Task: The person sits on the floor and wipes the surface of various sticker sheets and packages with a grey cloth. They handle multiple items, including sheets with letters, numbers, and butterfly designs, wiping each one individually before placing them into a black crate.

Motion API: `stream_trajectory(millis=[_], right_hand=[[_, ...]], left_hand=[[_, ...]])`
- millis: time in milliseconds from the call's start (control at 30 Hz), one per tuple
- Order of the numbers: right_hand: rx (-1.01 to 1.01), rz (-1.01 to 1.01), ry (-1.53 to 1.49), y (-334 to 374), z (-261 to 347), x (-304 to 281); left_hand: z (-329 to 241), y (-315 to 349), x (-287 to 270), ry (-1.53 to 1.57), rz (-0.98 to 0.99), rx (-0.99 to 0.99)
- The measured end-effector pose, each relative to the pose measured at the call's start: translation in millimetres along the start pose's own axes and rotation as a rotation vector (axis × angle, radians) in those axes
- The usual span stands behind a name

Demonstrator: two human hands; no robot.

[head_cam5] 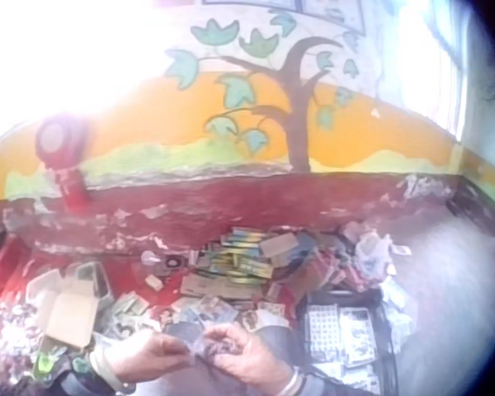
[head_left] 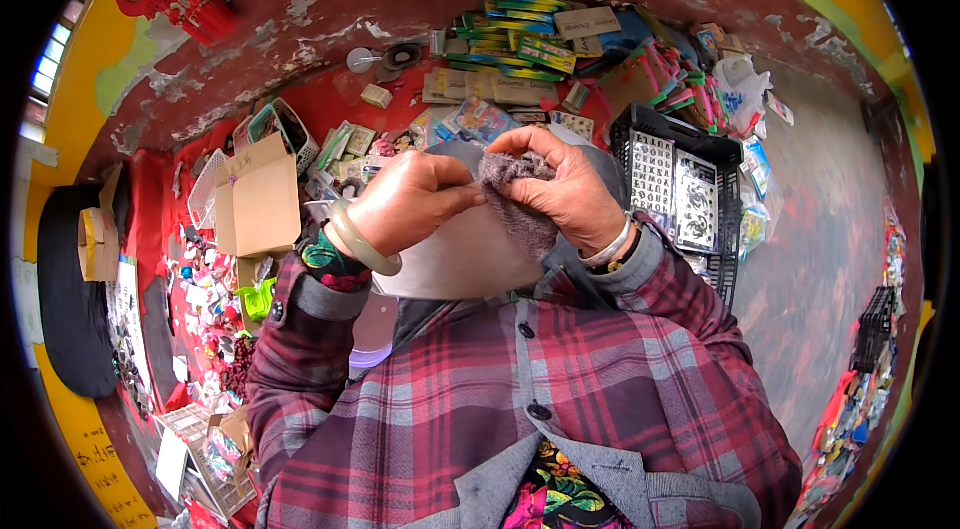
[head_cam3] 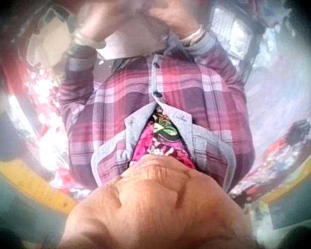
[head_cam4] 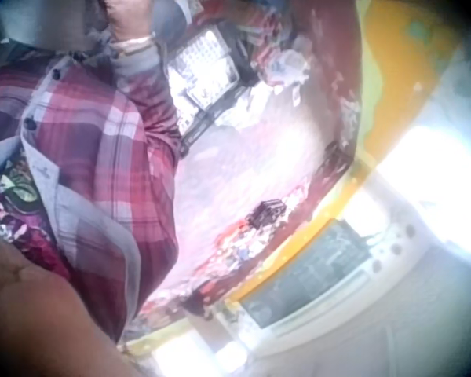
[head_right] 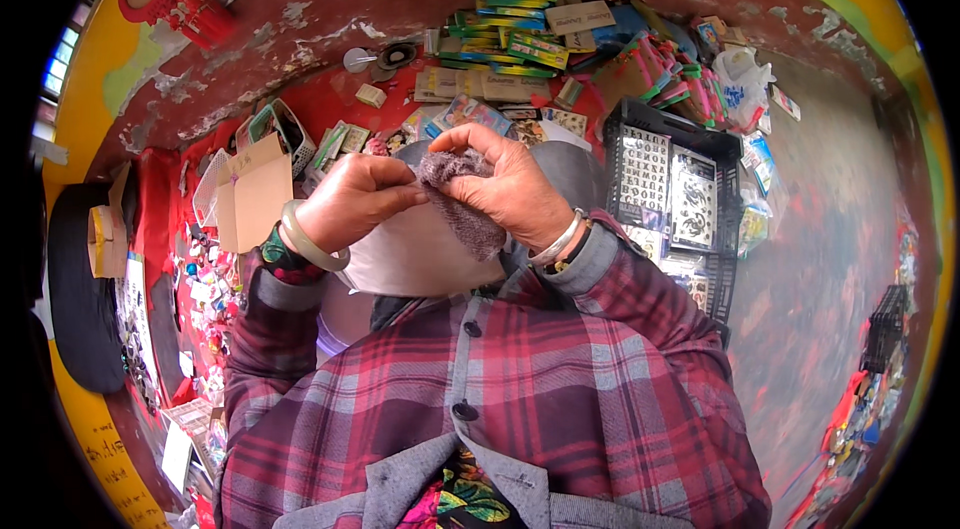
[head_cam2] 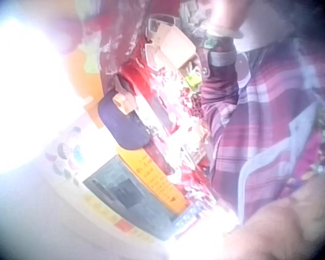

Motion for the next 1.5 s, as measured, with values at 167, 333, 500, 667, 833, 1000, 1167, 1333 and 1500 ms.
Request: stream_trajectory(millis=[167,333,500,667,833,1000,1167,1333,1500], right_hand=[[0.021,-0.136,-0.078,9.6,-9.9,-15.3],[-0.070,-0.169,0.001,10.9,-10.0,-22.1],[-0.057,-0.085,0.048,9.8,-1.6,-17.9],[-0.013,-0.059,-0.019,9.6,-4.4,-18.7],[0.035,-0.111,-0.105,10.1,-17.3,-21.6],[-0.044,-0.124,-0.048,9.5,-11.9,-19.9],[-0.110,-0.022,0.090,8.7,-2.6,-13.1],[-0.158,-0.107,0.065,9.3,-12.4,-17.7],[-0.086,-0.190,-0.199,7.1,-24.1,-26.5]], left_hand=[[-9.4,-3.7,10.9,-0.023,-0.018,-0.001],[-20.6,-5.1,12.0,-0.071,-0.011,0.020],[-15.9,-3.4,10.9,-0.061,-0.053,-0.020],[-17.8,-3.3,11.7,-0.073,-0.006,-0.044],[-20.6,-3.4,16.9,-0.015,-0.033,0.032],[-22.9,-1.6,17.2,-0.034,-0.044,0.037],[-20.9,-0.6,14.7,-0.046,-0.007,0.009],[-25.7,2.0,17.3,-0.025,-0.009,0.021],[-22.2,1.9,13.7,-0.022,-0.062,0.019]])
Point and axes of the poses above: each hand's wrist, its own y-axis away from the middle knuckle, its own x-axis out of the palm, z = x × y, the point moved 7 cm from there along -y, towards the middle knuckle, and after that the axes turned 14 degrees about -y, right-handed, at the moved point
